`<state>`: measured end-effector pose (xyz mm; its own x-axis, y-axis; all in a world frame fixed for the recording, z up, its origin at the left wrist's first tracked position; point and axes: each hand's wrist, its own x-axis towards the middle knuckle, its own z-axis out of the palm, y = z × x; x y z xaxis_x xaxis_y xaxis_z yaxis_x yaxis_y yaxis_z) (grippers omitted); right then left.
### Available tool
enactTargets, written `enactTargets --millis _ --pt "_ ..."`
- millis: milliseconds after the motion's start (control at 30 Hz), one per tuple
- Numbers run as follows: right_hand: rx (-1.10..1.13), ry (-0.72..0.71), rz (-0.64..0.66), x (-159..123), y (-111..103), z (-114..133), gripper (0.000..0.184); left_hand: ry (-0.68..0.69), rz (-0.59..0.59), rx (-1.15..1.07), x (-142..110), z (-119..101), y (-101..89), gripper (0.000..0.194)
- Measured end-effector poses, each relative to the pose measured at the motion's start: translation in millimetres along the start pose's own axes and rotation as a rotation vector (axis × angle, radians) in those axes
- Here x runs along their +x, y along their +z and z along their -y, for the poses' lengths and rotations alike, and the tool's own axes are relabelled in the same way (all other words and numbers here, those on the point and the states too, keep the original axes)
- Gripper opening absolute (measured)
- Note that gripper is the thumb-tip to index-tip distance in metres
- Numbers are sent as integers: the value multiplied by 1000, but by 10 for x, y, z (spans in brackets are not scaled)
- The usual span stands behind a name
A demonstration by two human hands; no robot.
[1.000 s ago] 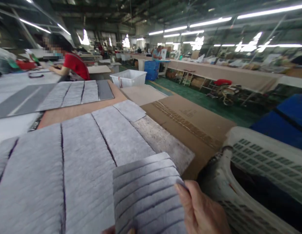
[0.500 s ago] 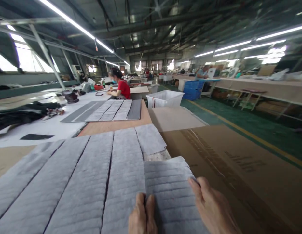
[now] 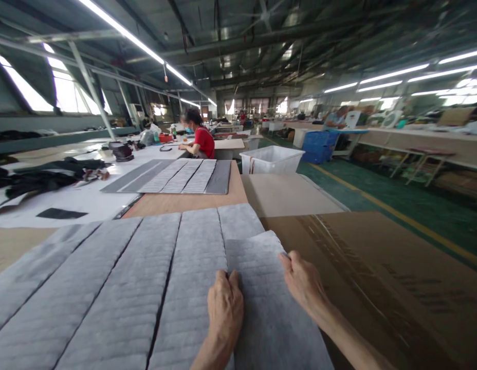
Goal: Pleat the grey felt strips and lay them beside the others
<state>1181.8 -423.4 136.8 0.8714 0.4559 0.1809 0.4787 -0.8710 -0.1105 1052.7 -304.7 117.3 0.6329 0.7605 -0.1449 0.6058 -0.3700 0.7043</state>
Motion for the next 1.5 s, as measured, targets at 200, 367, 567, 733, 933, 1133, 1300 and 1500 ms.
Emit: enactTargets --millis 200,367,567,733,933,1133,1300,1500 --pt "-25 -1 110 515 169 88 26 -87 -38 146 442 -143 140 28" --pt "-25 2 147 730 278 130 28 -123 -43 246 658 -218 177 28" --pt "-39 18 190 840 376 136 29 -147 -16 336 765 -227 225 32" --pt "-51 8 208 864 412 116 29 -169 7 370 763 -248 222 33" --pt "-50 8 210 852 425 114 27 -170 16 392 764 -257 229 32" --pt "-43 12 217 833 392 134 25 -159 30 410 752 -253 234 34" --pt "-46 9 206 822 422 118 24 -150 24 415 736 -260 228 34" --pt "-57 18 220 816 429 119 25 -133 -12 419 728 -254 252 33"
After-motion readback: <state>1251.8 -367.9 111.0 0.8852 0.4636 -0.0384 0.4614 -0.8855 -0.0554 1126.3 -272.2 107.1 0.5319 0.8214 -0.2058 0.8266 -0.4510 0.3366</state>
